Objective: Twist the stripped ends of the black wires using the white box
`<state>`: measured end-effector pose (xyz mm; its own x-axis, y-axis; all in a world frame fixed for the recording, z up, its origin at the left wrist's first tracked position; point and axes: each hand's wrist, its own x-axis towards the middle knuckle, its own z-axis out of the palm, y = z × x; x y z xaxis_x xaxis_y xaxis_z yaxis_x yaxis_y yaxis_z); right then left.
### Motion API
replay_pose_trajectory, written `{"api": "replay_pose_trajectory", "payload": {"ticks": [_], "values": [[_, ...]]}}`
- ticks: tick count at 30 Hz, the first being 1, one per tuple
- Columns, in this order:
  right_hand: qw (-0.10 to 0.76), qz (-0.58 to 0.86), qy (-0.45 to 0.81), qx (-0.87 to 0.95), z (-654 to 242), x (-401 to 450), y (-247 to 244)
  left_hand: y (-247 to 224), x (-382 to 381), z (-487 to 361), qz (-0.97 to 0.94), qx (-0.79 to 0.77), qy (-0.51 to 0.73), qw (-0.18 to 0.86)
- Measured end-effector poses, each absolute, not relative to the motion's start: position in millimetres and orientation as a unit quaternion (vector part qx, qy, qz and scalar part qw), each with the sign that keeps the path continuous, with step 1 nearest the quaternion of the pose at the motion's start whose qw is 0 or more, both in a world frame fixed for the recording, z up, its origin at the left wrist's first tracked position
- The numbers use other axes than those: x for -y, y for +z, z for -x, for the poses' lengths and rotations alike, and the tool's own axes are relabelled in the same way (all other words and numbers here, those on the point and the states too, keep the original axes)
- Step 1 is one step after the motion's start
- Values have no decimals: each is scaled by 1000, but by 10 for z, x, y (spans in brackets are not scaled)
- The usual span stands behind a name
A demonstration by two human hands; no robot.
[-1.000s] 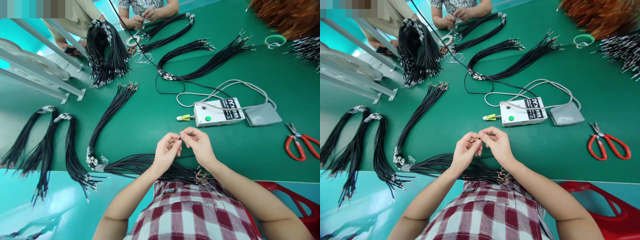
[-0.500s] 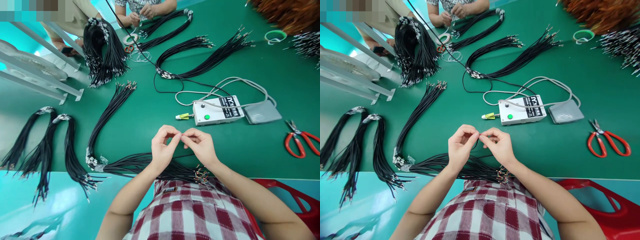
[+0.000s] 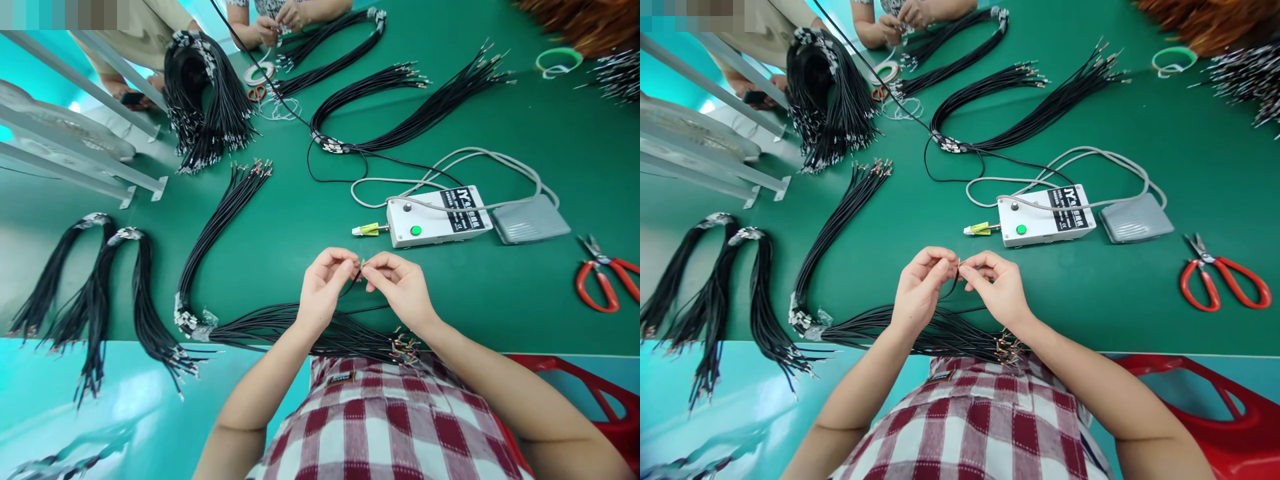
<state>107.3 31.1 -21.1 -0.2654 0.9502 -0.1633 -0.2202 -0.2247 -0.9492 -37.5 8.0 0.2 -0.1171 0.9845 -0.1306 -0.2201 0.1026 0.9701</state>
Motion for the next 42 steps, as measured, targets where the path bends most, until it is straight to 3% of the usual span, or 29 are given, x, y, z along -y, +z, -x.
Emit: {"api": "replay_pose_trajectory", "payload": {"ticks": [4, 13, 16, 20, 23, 26, 29, 34, 38, 42], "values": [[446, 404, 675, 427, -1081, -311, -207, 9, -123, 334, -469, -481, 508, 538], [433, 394, 658, 473, -1089, -349, -198, -121, -91, 292, -369, -501, 559, 548], [426, 415, 611, 523, -1101, -382, -223, -185, -53, 307, -448, -542, 547, 453], [420, 421, 541, 595, -1153, -423, -281, -251, -52, 356, -632, -553, 498, 216], [407, 433, 497, 633, -1181, -441, -340, -306, -78, 391, -699, -532, 457, 138], [395, 442, 463, 659, -1182, -447, -395, -360, -107, 405, -695, -545, 436, 173], [386, 448, 413, 692, -1199, -447, -417, -377, -145, 407, -633, -583, 426, 278], [360, 457, 213, 785, -1315, -486, -335, -342, -244, 465, -536, -598, 439, 402], [249, 416, 19, 874, -1280, -583, -195, -312, -317, 527, -517, -591, 437, 438], [157, 362, -53, 917, -1128, -696, -116, -271, -348, 554, -572, -591, 395, 410]]}}
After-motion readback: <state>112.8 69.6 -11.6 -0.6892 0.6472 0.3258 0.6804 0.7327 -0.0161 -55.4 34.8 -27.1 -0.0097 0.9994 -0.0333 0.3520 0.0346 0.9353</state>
